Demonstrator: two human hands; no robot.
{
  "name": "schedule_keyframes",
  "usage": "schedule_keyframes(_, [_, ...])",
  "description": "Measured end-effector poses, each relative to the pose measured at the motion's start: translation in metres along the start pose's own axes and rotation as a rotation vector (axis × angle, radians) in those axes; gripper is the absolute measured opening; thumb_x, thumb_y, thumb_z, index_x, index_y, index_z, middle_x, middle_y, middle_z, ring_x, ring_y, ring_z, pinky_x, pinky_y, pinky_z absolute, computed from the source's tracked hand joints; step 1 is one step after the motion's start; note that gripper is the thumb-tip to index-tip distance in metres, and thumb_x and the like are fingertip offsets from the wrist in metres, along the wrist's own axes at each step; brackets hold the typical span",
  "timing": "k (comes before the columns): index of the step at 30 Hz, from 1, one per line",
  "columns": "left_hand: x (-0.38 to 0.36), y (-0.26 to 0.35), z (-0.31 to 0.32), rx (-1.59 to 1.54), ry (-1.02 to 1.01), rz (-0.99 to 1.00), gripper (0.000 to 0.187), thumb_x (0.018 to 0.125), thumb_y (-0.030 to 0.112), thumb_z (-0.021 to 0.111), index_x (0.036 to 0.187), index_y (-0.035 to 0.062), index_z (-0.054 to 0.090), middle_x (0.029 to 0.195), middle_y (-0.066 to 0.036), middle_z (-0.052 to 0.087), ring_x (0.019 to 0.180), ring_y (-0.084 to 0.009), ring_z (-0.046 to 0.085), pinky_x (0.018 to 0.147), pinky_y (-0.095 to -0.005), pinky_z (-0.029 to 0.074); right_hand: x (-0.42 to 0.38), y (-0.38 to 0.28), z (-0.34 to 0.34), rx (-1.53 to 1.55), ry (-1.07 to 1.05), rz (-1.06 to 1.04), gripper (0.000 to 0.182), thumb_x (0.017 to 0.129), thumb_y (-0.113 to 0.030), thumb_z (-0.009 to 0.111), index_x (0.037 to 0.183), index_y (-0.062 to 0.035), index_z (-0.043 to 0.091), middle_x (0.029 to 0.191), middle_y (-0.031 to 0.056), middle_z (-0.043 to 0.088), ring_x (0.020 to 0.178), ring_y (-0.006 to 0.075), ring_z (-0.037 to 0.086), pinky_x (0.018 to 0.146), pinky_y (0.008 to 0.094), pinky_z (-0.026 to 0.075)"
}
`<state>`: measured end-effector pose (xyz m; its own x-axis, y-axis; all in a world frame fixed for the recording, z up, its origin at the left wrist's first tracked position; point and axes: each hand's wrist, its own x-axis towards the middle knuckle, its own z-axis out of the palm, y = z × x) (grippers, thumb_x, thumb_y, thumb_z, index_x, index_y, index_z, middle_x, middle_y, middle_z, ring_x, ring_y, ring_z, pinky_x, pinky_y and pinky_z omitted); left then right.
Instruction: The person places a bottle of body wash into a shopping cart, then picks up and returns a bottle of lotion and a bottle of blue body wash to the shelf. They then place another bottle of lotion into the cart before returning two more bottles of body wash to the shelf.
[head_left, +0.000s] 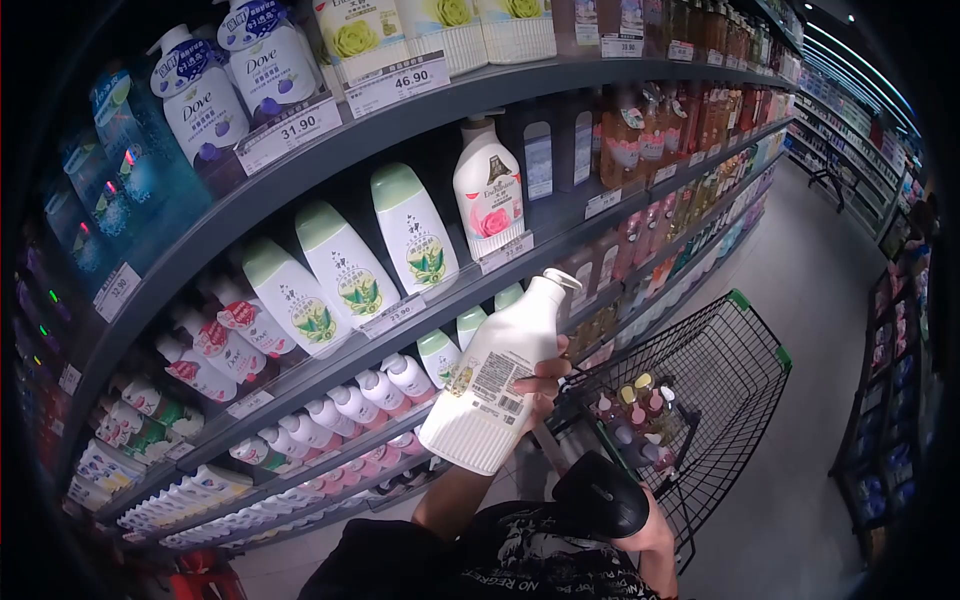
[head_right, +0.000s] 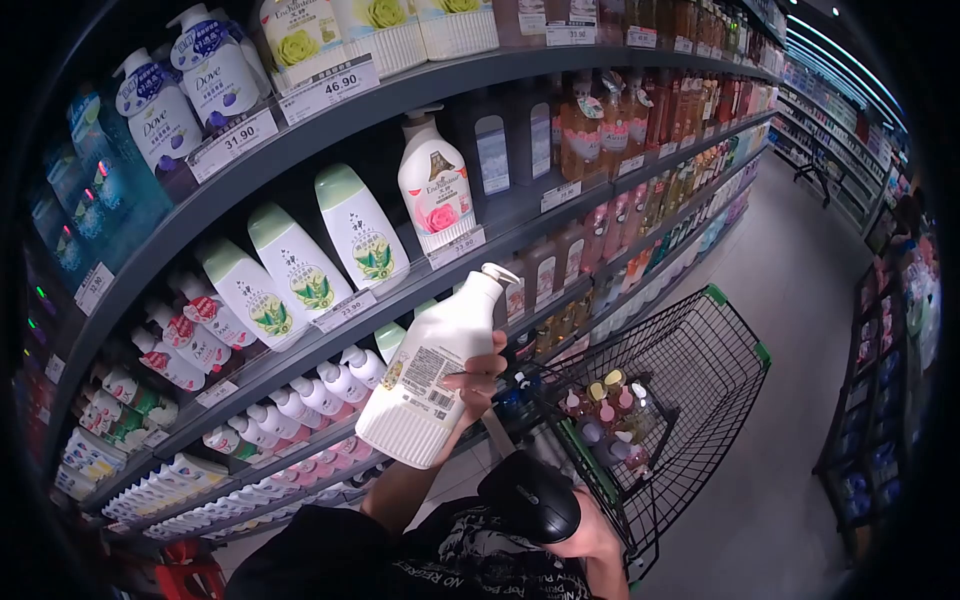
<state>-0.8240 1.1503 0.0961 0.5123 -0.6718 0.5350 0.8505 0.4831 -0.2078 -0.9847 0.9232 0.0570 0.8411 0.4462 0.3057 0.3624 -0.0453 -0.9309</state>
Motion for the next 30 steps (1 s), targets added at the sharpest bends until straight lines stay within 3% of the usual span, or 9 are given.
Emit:
schedule_keyframes(2, [-0.006, 0.004, -0.009, -0.001, 0.015, 0.005, 0.065, 0.095, 0.035, 0.052, 0.137, -0.0084, 0.029, 0.101, -0.013, 0.040, 0.081, -0.0187, 0.052, 0.095, -0.0416, 0.045, 0.002, -0.010, 0.000, -0.294, -0.081, 0.033, 0.063, 0.056, -0.010, 0.082, 0.114, 0.0013, 0.060, 0.103, 0.0114, 0.068, 0.092, 0.0220, 0.067, 0.085, 0.0326, 0.051])
schedule_keyframes(5, [-0.011, 0.000, -0.004, 0.019, 0.069, 0.027, 0.063, 0.096, 0.036, 0.049, 0.135, -0.0099, 0.033, 0.101, -0.015, 0.041, 0.078, -0.0203, 0.052, 0.108, -0.0434, 0.038, 0.025, -0.024, 0.008, -0.139, -0.022, 0.039, 0.066, 0.054, -0.010, 0.082, 0.115, 0.0005, 0.060, 0.106, 0.0110, 0.067, 0.094, 0.0240, 0.066, 0.085, 0.0324, 0.051])
schedule_keyframes(9, [-0.009, -0.011, 0.012, 0.105, 0.167, 0.119, 0.059, 0.094, 0.038, 0.054, 0.131, -0.0047, 0.038, 0.091, -0.012, 0.043, 0.070, -0.0169, 0.049, 0.092, -0.0342, 0.043, 0.034, -0.039, 0.022, -0.201, -0.008, 0.137, 0.048, 0.060, -0.008, 0.079, 0.104, -0.0007, 0.063, 0.098, 0.0112, 0.068, 0.088, 0.0268, 0.066, 0.082, 0.0341, 0.050])
schedule_keyframes(13, [-0.012, -0.013, 0.015, 0.313, 0.227, 0.230, 0.053, 0.093, 0.037, 0.057, 0.126, -0.0009, 0.040, 0.083, -0.009, 0.044, 0.066, -0.0139, 0.046, 0.075, -0.0265, 0.040, 0.036, -0.055, 0.033, 0.166, 0.074, 0.487, 0.048, 0.065, -0.005, 0.078, 0.109, 0.0000, 0.060, 0.098, 0.0096, 0.069, 0.088, 0.0175, 0.066, 0.080, 0.0305, 0.052])
schedule_keyframes(17, [-0.013, -0.011, 0.007, 0.405, 0.134, 0.218, 0.057, 0.095, 0.045, 0.048, 0.128, -0.0012, 0.039, 0.089, -0.013, 0.046, 0.065, -0.0182, 0.049, 0.084, -0.0310, 0.041, 0.032, -0.050, 0.034, 0.182, 0.078, 0.497, 0.049, 0.068, -0.004, 0.078, 0.113, 0.0008, 0.059, 0.096, 0.0085, 0.069, 0.080, 0.0141, 0.064, 0.074, 0.0300, 0.052])
schedule_keyframes(19, [-0.010, -0.013, 0.005, 0.448, 0.123, 0.261, 0.059, 0.095, 0.048, 0.045, 0.129, 0.0000, 0.038, 0.089, -0.013, 0.046, 0.066, -0.0191, 0.050, 0.080, -0.0327, 0.041, 0.031, -0.049, 0.029, 0.280, 0.058, 0.696, 0.051, 0.069, -0.003, 0.077, 0.117, 0.0004, 0.058, 0.095, 0.0080, 0.067, 0.074, 0.0101, 0.061, 0.068, 0.0282, 0.052])
schedule_keyframes(22, [-0.005, -0.008, 0.001, 0.488, 0.113, 0.204, 0.060, 0.095, 0.050, 0.043, 0.130, 0.0017, 0.038, 0.090, -0.013, 0.047, 0.068, -0.0207, 0.052, 0.079, -0.0346, 0.040, 0.034, -0.056, 0.030, 0.290, 0.221, 0.578, 0.049, 0.070, -0.001, 0.075, 0.116, -0.0009, 0.057, 0.086, 0.0054, 0.067, 0.068, 0.0073, 0.059, 0.061, 0.0263, 0.050])
schedule_keyframes(27, [0.024, 0.002, -0.012, 0.555, 0.120, 0.104, 0.054, 0.096, 0.048, 0.042, 0.128, 0.0049, 0.041, 0.085, -0.008, 0.048, 0.063, -0.0160, 0.048, 0.075, -0.0326, 0.039, 0.014, -0.034, 0.017, 0.409, 0.268, 0.686, 0.049, 0.073, 0.000, 0.073, 0.119, -0.0017, 0.055, 0.082, 0.0034, 0.065, 0.065, 0.0080, 0.059, 0.057, 0.0265, 0.048])
schedule_keyframes(30, [0.047, 0.009, -0.039, 0.569, 0.122, 0.141, 0.066, 0.091, 0.055, 0.045, 0.132, 0.0033, 0.042, 0.086, -0.011, 0.048, 0.063, -0.0200, 0.051, 0.075, -0.0360, 0.039, 0.000, -0.018, 0.005, 0.493, 0.361, 0.726, 0.046, 0.075, 0.005, 0.069, 0.118, -0.0019, 0.055, 0.080, 0.0037, 0.064, 0.061, 0.0089, 0.058, 0.053, 0.0260, 0.046])
